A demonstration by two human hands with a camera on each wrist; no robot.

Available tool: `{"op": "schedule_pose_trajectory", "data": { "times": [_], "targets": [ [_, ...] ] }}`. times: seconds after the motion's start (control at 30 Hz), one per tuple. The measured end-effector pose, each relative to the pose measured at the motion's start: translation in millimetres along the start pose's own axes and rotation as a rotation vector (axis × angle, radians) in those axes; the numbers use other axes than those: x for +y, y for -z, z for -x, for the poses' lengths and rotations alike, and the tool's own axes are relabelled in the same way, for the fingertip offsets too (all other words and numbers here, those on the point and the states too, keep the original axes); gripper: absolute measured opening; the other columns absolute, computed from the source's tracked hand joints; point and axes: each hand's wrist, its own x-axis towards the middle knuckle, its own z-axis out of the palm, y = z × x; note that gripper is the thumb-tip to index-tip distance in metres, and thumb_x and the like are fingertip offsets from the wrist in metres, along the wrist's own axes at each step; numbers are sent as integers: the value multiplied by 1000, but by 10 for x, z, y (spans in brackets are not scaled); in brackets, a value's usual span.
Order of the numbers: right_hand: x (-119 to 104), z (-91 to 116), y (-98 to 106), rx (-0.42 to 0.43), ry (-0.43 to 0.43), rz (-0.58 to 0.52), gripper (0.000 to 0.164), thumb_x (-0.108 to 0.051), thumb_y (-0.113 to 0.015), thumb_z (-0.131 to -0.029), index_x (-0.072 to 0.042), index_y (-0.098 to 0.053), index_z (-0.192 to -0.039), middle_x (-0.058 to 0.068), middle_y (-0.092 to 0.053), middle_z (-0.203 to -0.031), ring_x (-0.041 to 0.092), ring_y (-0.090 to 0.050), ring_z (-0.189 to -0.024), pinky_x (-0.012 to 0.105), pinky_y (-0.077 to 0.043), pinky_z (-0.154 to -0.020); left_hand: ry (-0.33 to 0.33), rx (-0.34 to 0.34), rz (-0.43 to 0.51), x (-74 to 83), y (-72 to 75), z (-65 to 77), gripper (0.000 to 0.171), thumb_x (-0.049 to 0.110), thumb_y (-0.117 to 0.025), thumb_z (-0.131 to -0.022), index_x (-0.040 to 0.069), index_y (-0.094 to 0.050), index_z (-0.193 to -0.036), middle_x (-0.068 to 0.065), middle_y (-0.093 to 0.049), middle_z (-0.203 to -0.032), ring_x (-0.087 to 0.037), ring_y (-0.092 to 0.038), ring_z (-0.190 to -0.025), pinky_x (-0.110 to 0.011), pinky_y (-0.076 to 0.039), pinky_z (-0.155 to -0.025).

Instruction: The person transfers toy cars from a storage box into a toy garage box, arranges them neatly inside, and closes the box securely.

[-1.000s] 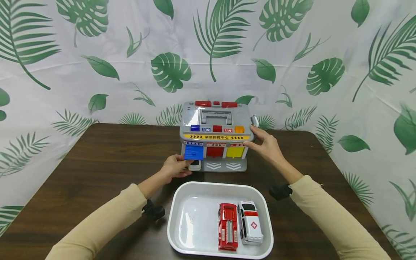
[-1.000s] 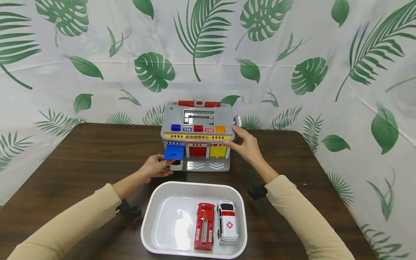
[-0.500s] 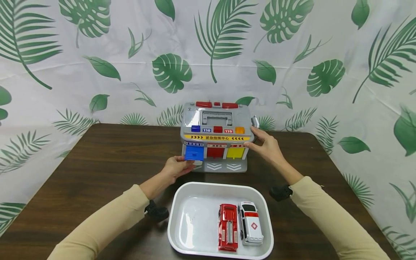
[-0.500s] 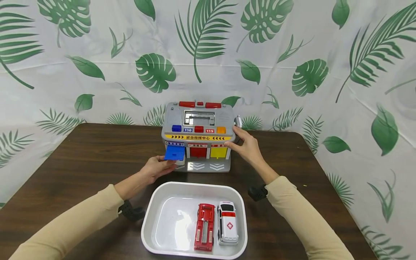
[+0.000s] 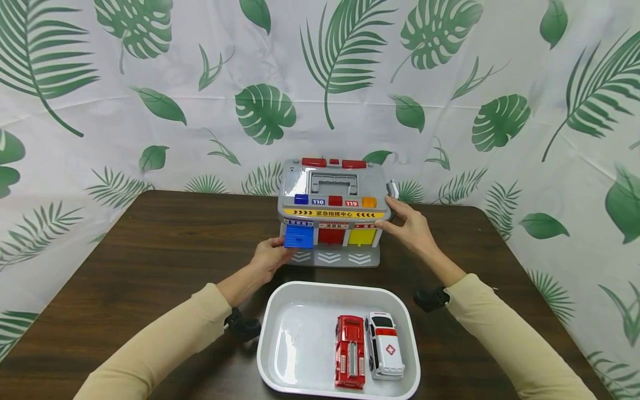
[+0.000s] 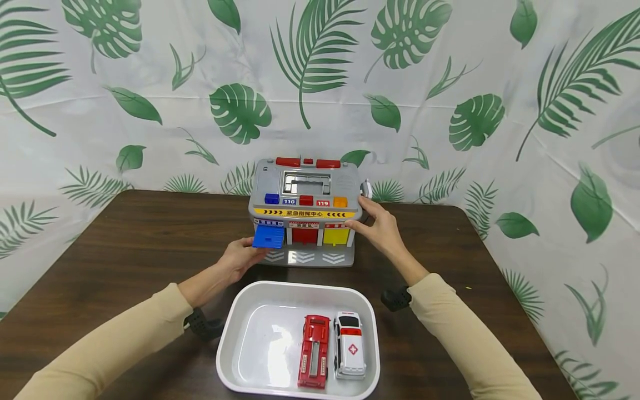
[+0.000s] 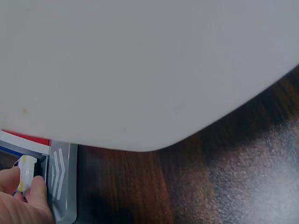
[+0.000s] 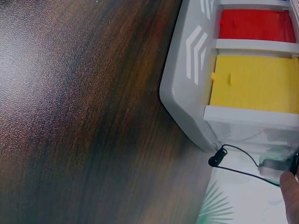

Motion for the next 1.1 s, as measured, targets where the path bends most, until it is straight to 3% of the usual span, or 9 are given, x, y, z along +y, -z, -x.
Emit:
{"op": "schedule_pose_trajectory", "data": {
  "times": [0.13, 0.27, 0.37, 0.5, 0.6, 0.77, 0.9, 1.1],
  "targets": [
    [0, 3, -1, -1, -3, -4, 72, -23, -73, -82, -5, -39, -142, 17, -39, -146, 34, -47, -126, 49, -42, -100, -31, -17, 16, -14, 26, 13, 43, -5, -54, -91, -14, -40, -130, -23, -56, -114, -26, -59, -105, -41, -42, -101],
    [-8, 9, -3, -1, -7, -8, 72, -23, -74, -81, -6, -39, -142, 17, -39, -146, 33, -48, -125, 47, -43, -99, -50, -36, 27, -39, 58, 24, 43, -5, -52, -91, -15, -40, -131, -29, -53, -122, -30, -57, -111, -42, -41, -102],
    [-9, 9, 0, -1, -3, -10, 72, -22, -74, -82, -5, -39, -142, 17, -39, -146, 33, -48, -125, 46, -43, -99, -58, -41, 34, -39, 89, 49, 43, -5, -53, -91, -15, -40, -131, -27, -55, -119, -31, -56, -112, -41, -42, -101],
    [-13, 8, 4, -3, 1, -10, 72, -22, -73, -82, -5, -38, -142, 17, -39, -146, 34, -48, -125, 47, -43, -99, -71, -6, 37, -9, 146, 88, 39, -1, -55, -92, -13, -43, -127, -15, -59, -102, -23, -62, -99, -40, -43, -99],
    [-19, 7, 9, -3, 5, -11, 72, -22, -74, -82, -4, -39, -142, 18, -39, -146, 34, -49, -124, 48, -43, -99, -96, 37, 60, 28, 187, 111, 38, 4, -55, -93, -11, -43, -126, -11, -58, -101, -15, -63, -91, -39, -44, -98],
    [-10, -5, 13, 3, 15, -5, 71, -22, -74, -82, -5, -39, -142, 18, -39, -146, 34, -47, -126, 49, -42, -99, -171, 84, 91, 111, 231, 141, 48, 19, -57, -94, -7, -39, -131, -16, -52, -119, -24, -56, -111, -40, -41, -103],
    [1, -12, 13, 0, 18, -13, 71, -21, -73, -82, -5, -39, -142, 19, -38, -146, 35, -45, -127, 49, -41, -101, -259, 60, -7, 165, 257, 146, 59, 24, -60, -92, -3, -34, -138, -19, -44, -134, -29, -44, -124, -42, -36, -108],
    [-6, -4, 3, -6, 6, -5, 72, -23, -74, -82, -6, -39, -142, 17, -38, -146, 34, -45, -128, 48, -41, -101, -331, -70, -248, 169, 291, 117, 75, 28, -64, -90, 3, -23, -147, -16, -28, -151, -30, -29, -138, -43, -27, -113]
  ]
}}
